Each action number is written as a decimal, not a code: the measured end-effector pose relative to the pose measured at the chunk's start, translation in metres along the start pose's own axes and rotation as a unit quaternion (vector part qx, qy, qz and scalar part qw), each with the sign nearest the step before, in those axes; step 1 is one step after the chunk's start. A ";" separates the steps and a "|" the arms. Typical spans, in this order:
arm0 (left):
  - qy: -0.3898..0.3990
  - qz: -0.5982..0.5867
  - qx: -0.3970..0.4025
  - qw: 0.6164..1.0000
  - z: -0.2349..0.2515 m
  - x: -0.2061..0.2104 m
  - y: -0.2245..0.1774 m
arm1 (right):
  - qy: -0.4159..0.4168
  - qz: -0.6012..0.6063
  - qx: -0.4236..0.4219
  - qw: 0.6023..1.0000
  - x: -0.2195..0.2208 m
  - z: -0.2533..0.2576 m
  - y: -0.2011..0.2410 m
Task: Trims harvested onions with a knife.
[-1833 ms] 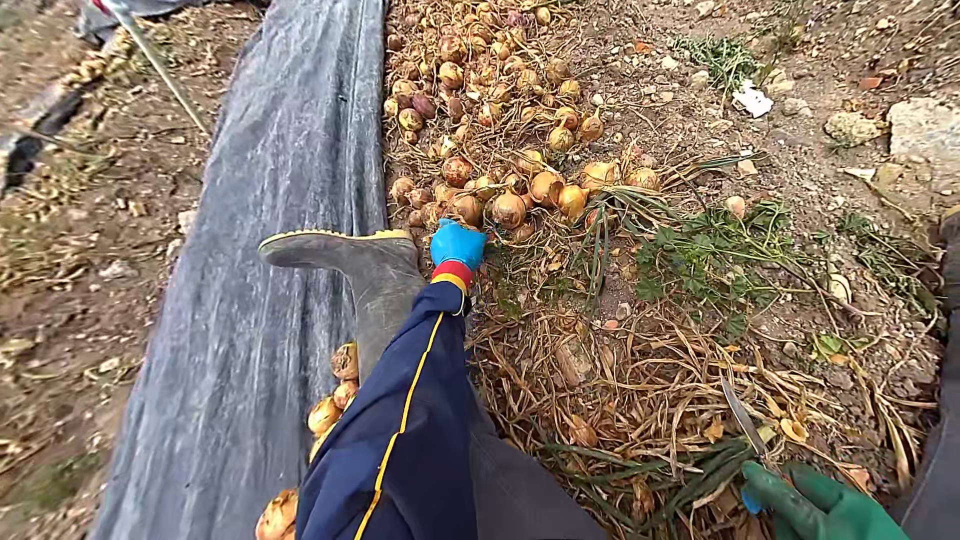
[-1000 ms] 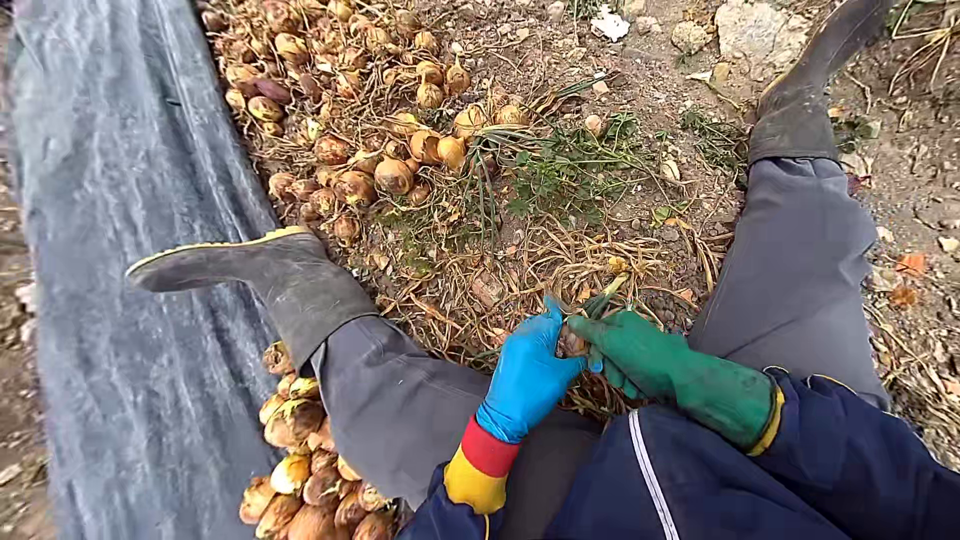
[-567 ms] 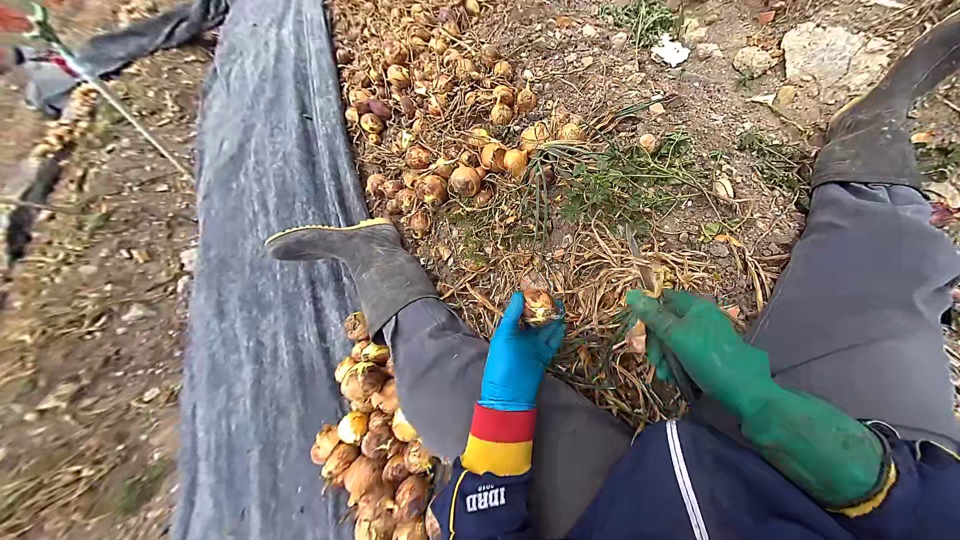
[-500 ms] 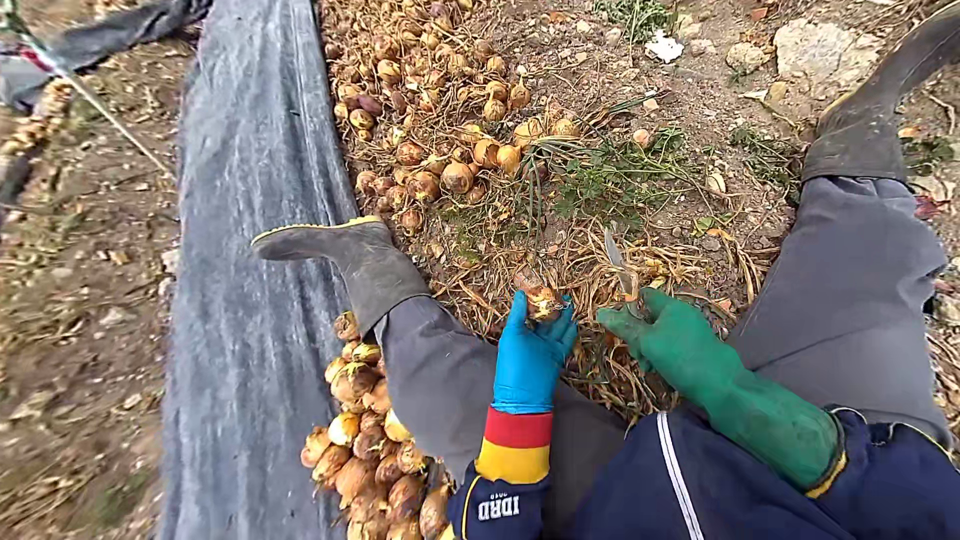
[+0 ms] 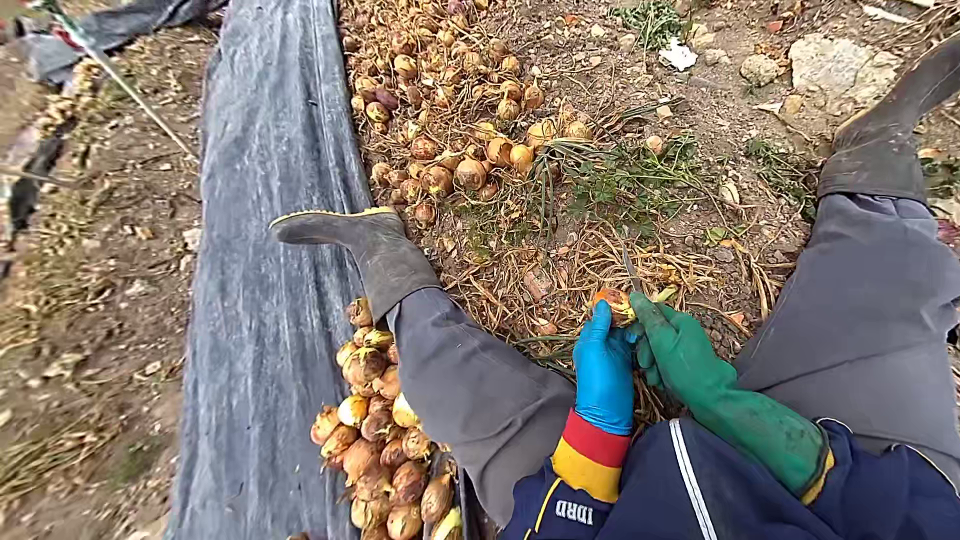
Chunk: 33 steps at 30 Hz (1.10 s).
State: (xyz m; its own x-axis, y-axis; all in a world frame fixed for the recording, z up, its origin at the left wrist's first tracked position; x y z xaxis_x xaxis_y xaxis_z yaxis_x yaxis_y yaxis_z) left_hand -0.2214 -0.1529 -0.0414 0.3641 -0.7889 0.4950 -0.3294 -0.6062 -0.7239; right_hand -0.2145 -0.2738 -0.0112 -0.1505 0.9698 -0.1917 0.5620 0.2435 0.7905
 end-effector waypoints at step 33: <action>-0.101 0.814 0.085 0.566 0.242 -0.151 -0.209 | 0.011 -0.032 0.052 0.998 -0.074 0.028 -0.055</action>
State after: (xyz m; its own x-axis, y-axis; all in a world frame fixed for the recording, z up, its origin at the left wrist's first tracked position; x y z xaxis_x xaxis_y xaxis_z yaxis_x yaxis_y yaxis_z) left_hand 0.0033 0.1171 -0.0811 -0.2038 -0.2514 -0.9462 -0.2897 0.9387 -0.1870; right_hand -0.2115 -0.3586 -0.0566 -0.2055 0.9520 -0.2267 0.6317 0.3060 0.7122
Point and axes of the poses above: each hand's wrist, its own z-axis towards the middle knuckle, its own x-axis out of the palm, y = z × x, the point moved 5 cm from there along z, towards the middle knuckle, and after that the axes turned 3 degrees about -z, right-handed, at the moved point
